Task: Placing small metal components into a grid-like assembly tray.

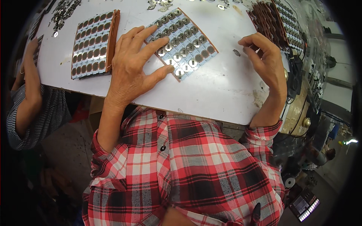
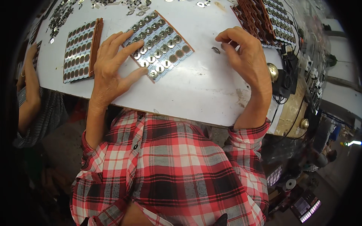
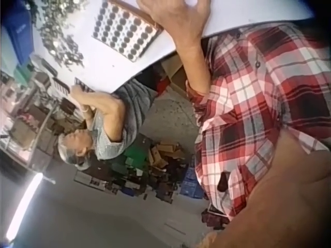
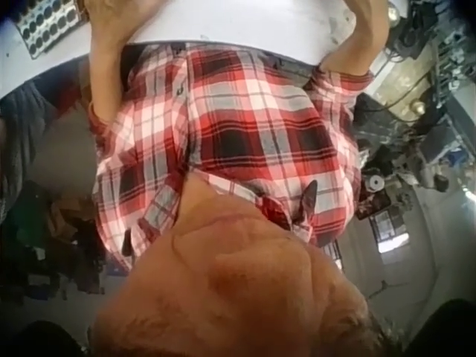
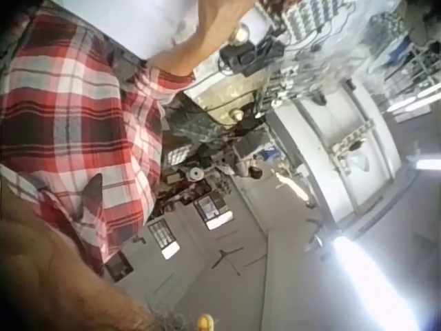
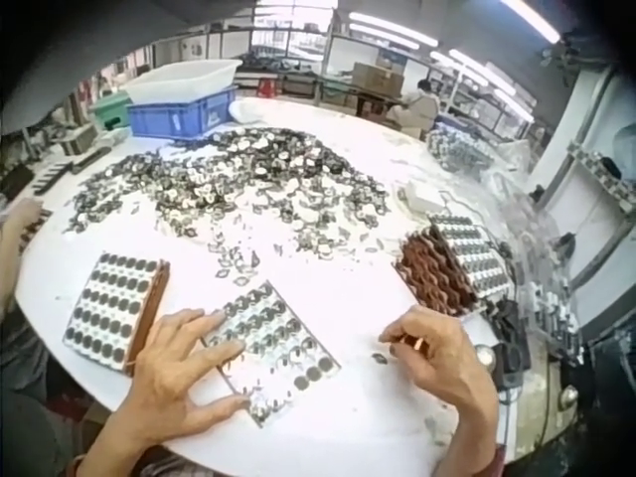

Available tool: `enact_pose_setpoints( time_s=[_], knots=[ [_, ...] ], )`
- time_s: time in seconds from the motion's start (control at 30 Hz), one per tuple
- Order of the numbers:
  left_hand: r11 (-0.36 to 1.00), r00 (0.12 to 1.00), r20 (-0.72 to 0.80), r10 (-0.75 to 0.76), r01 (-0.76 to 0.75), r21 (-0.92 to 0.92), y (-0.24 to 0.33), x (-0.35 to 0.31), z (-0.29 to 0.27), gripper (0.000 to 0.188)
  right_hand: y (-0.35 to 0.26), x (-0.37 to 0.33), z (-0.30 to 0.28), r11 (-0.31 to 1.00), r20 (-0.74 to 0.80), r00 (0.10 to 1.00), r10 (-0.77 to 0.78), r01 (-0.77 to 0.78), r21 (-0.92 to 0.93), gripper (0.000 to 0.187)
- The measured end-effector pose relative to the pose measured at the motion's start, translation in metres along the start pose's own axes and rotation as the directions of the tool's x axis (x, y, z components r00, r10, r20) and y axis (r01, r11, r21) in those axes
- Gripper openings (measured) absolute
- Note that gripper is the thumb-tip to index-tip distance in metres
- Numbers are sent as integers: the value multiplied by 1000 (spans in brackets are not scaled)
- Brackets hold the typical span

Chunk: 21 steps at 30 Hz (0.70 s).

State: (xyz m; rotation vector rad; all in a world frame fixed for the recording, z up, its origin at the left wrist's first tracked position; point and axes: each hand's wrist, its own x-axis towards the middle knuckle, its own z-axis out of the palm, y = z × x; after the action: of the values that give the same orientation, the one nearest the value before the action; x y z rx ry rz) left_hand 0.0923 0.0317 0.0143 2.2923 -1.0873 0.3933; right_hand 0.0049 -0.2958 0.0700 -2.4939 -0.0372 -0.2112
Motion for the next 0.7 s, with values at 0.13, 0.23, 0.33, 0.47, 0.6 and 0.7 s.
enact_pose_setpoints(
  time_s=[0.13,0.23,0.33,0.47,0.6,0.7],
  knots=[
    [999,1000,9,12,-13,45,0,0,-1,59,2,-1,6,1000,16,1000,-2,2,-5,20],
    [1000,1000,8,-1,1,22,0,0,0,59,0,-1,15,996,71,997,-43,49,-77,24],
    [1000,1000,5,-17,17,6,1,-1,-1,59,-5,0,18,991,67,997,-43,51,-122,18],
    [1000,1000,1,-14,14,5,2,-1,-3,62,-26,7,30,888,209,929,306,-358,288,12],
    [1000,1000,-14,5,-5,6,1,1,-2,63,-44,9,56,687,246,954,170,-293,665,10],
    [999,999,-31,-36,36,-2,3,0,-1,64,-47,10,65,844,211,966,147,-234,482,10]
  ],
)
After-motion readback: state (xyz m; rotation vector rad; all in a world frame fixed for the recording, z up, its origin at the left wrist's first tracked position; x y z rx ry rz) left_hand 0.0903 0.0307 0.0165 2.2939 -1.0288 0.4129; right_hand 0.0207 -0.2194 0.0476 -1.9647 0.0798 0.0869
